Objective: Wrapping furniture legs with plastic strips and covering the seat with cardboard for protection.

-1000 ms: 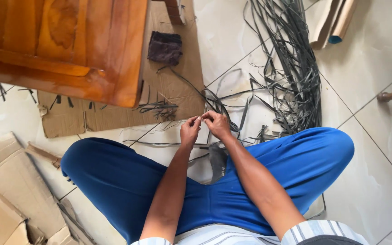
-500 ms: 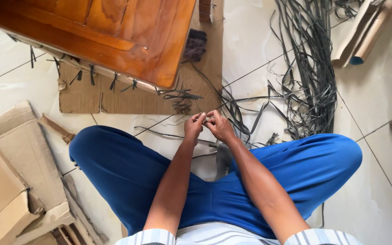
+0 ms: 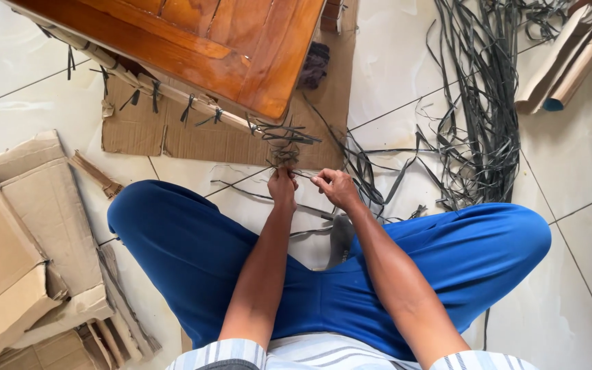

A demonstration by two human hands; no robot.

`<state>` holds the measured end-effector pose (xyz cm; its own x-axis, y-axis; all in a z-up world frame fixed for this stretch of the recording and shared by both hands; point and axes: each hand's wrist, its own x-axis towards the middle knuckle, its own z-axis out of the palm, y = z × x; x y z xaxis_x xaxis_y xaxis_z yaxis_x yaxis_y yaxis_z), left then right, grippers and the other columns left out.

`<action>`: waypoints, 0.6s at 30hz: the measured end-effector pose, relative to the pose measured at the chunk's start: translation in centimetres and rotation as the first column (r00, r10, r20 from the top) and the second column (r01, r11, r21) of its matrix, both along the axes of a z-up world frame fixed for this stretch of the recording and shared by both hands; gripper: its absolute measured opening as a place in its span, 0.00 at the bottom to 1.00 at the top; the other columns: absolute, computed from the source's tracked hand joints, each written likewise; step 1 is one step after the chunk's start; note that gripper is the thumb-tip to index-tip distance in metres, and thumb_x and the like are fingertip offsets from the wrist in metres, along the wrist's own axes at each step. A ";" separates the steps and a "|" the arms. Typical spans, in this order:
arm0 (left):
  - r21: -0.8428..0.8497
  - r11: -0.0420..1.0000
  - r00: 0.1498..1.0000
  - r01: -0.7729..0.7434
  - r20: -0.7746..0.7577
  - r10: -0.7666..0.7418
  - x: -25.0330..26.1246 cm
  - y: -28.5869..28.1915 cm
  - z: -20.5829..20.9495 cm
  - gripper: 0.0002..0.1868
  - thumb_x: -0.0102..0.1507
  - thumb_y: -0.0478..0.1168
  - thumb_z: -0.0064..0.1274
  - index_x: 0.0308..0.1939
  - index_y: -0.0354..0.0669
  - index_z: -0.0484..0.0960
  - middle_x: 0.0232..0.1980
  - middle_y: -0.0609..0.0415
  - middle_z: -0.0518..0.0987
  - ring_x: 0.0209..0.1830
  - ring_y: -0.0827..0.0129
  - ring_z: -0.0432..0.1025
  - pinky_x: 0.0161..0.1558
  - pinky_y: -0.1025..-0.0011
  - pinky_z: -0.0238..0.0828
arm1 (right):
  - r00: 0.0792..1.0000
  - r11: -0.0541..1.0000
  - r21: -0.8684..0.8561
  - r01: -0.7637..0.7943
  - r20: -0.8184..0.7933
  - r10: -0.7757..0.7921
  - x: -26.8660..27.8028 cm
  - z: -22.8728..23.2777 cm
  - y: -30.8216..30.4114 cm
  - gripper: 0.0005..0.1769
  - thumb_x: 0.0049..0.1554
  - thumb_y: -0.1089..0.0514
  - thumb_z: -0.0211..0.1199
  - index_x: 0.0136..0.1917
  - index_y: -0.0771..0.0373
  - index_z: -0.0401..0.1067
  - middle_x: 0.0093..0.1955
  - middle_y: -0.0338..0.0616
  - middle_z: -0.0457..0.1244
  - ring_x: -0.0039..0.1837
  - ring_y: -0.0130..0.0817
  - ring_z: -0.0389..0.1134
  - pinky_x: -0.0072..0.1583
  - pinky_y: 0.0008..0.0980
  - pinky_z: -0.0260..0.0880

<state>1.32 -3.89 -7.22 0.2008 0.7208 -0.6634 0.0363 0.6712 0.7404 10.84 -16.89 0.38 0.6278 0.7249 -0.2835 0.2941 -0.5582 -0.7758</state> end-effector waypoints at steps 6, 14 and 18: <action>-0.034 0.997 0.998 -0.065 0.023 0.066 -0.8 1.4 1.7 0.10 0.66 0.40 0.47 0.34 0.42 0.81 0.24 0.58 0.68 0.17 0.79 0.60 0.19 0.81 0.61 | 0.974 0.993 -0.052 0.107 -0.197 -0.116 1.0 -3.4 0.6 0.09 0.54 0.44 0.69 0.41 0.49 0.81 0.27 0.37 0.64 0.38 0.30 0.64 0.46 0.33 0.66; 0.034 0.984 0.984 -0.172 -0.043 0.174 -1.2 4.5 0.1 0.06 0.65 0.38 0.51 0.42 0.40 0.78 0.29 0.51 0.74 0.21 0.74 0.68 0.22 0.78 0.67 | 0.528 0.676 -0.113 0.728 -0.538 -0.657 5.2 -6.1 1.2 0.09 0.53 0.48 0.70 0.41 0.52 0.74 0.28 0.29 0.52 0.29 0.22 0.52 0.29 0.25 0.47; 0.192 0.981 0.993 -0.028 -0.110 0.050 -0.9 5.3 1.0 0.09 0.67 0.42 0.56 0.49 0.46 0.82 0.39 0.53 0.80 0.35 0.73 0.75 0.36 0.74 0.76 | 0.300 0.437 -0.062 0.897 -0.640 -0.708 7.4 -5.9 3.2 0.09 0.58 0.48 0.65 0.45 0.53 0.71 0.29 0.29 0.51 0.26 0.20 0.49 0.28 0.22 0.43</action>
<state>0.44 1.41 -6.27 0.1010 0.8416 -0.5306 0.1043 0.5214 0.8469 18.25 -13.65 -5.56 0.7472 0.0298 -0.6639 -0.6636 -0.0211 -0.7478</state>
